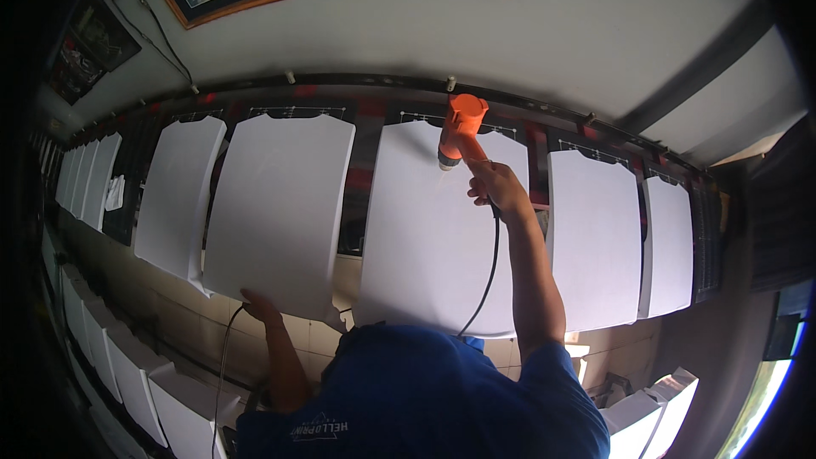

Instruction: The person uses an orange heat gun to dry large white sheets of paper hanging on a drying rack. They move the heat gun back and forth across the surface of the sheets to apply heat evenly.

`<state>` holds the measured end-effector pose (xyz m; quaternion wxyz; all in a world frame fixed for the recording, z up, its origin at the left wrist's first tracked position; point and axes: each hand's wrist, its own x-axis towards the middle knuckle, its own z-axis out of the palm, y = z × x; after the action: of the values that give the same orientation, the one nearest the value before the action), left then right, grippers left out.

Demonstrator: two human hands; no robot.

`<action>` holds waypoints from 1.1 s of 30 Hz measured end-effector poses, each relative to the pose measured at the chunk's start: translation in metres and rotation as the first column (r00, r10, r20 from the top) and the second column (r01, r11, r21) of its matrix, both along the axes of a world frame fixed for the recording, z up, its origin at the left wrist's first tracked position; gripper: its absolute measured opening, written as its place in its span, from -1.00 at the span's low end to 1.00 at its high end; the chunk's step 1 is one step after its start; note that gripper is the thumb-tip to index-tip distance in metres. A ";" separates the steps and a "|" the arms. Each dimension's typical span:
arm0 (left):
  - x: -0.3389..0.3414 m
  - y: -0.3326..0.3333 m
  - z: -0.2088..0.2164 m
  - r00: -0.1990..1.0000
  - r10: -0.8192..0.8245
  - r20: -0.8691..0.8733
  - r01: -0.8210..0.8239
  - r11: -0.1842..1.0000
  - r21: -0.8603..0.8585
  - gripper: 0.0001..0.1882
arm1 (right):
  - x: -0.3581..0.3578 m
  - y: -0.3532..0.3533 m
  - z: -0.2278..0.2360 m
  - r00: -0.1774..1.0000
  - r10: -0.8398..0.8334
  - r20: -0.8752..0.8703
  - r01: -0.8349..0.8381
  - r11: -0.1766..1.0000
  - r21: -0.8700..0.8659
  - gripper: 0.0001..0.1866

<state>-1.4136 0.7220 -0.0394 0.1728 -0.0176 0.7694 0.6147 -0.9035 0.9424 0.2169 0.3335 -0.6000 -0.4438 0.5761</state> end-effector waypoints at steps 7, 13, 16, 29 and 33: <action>-0.004 -0.005 -0.011 1.000 0.001 -0.011 -0.001 1.000 -0.013 -0.25 | -0.013 0.000 -0.005 0.999 0.020 0.042 -0.017 0.997 -0.075 -0.65; -0.005 -0.005 -0.013 1.000 0.007 -0.001 -0.007 0.999 0.049 -0.27 | -0.017 0.010 -0.011 0.999 0.025 -0.044 -0.027 0.999 -0.047 -0.70; -0.006 -0.006 -0.015 1.000 -0.013 0.004 0.013 0.998 0.065 -0.27 | -0.023 0.014 -0.020 0.998 0.053 -0.019 -0.053 0.998 -0.022 -0.68; 0.000 -0.002 -0.006 0.999 -0.017 0.032 0.015 0.999 0.038 -0.23 | -0.022 -0.023 0.007 0.985 0.162 0.051 -0.154 0.978 -0.143 -0.67; -0.001 -0.004 -0.005 0.999 -0.002 0.044 0.000 0.999 0.049 -0.22 | -0.035 -0.016 -0.008 0.985 0.170 0.041 -0.167 0.983 -0.072 -0.66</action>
<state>-1.4143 0.7182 -0.0448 0.1905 -0.0266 0.7501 0.6327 -0.9381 0.9262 0.2087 0.2522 -0.5848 -0.4808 0.6027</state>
